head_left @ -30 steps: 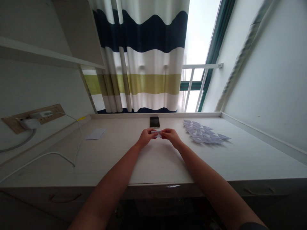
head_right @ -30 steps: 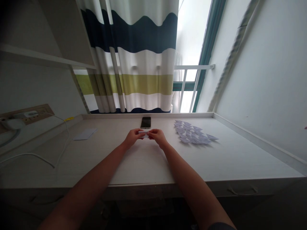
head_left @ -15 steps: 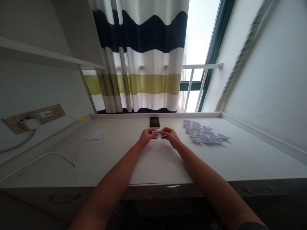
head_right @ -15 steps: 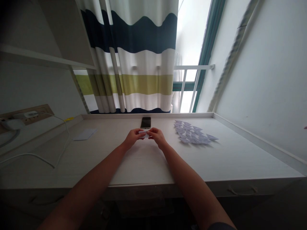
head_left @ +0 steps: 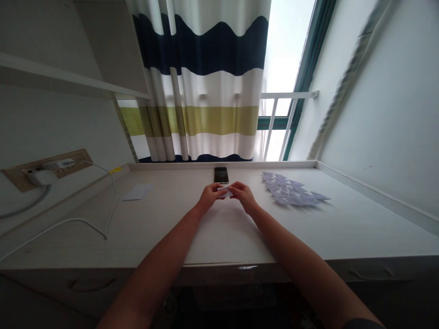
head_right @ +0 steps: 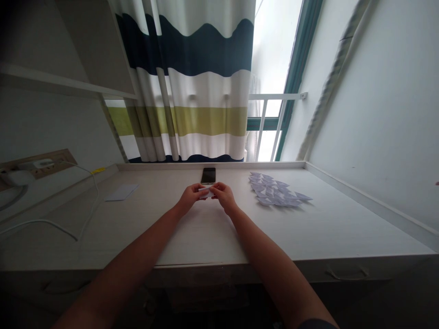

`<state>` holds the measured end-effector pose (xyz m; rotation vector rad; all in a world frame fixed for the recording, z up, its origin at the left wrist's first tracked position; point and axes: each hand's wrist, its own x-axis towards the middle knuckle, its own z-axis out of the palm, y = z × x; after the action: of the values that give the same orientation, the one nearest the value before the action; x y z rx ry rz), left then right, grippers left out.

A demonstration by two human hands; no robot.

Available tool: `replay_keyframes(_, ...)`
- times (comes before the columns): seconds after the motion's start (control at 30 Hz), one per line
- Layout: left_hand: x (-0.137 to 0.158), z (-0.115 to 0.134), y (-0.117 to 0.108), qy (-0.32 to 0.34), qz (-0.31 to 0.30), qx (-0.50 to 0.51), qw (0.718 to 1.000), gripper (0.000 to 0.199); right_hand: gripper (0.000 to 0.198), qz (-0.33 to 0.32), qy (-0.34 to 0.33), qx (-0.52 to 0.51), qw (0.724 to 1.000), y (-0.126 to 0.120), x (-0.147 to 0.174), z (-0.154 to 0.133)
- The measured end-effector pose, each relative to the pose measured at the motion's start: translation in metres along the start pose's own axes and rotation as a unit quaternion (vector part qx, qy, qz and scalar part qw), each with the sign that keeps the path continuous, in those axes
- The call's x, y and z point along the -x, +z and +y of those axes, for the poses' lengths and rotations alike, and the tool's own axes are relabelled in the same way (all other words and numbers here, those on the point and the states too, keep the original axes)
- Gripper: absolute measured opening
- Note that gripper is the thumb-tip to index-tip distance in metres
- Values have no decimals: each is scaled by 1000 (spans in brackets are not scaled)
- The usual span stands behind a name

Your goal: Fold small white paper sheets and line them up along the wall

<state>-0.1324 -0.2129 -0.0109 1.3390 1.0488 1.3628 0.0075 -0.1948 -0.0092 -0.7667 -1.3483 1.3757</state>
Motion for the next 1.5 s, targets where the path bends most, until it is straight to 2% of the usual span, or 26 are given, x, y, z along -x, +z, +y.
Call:
replay_keyframes(0.2, 1, 1, 0, -9, -7, 6, 1000, 28, 25, -2, 11, 4, 1000, 3, 2, -1)
replay_keyframes(0.37, 2, 1, 1, -5, -15, 14, 1000, 31, 26, 12, -7, 22, 1000, 2, 1, -1)
replay_keyframes(0.57, 0, 0, 2, -3, 16, 24, 1000, 30, 25, 15, -16, 13, 1000, 2, 0, -1)
replay_keyframes(0.73, 0, 3, 2, -2, 15, 33, 999, 29, 24, 4, -12, -3, 1000, 4, 2, -5)
replay_keyframes(1.0, 0, 3, -3, -41, -2, 75, 996, 32, 22, 16, -23, -19, 999, -1, -2, -1)
replay_keyframes(1.1, 1, 5, -3, -25, 9, 53, 998, 28, 22, 18, -19, -23, 999, -2, -3, 0)
replay_keyframes(1.33, 0, 1, -3, 64, 19, -58, 996, 21, 22, 13, 15, 6, 1000, 1, 1, -1)
replay_keyframes(1.5, 1, 2, -3, 77, 22, -83, 993, 19, 21, 7, 13, 9, 1000, 2, 1, -2)
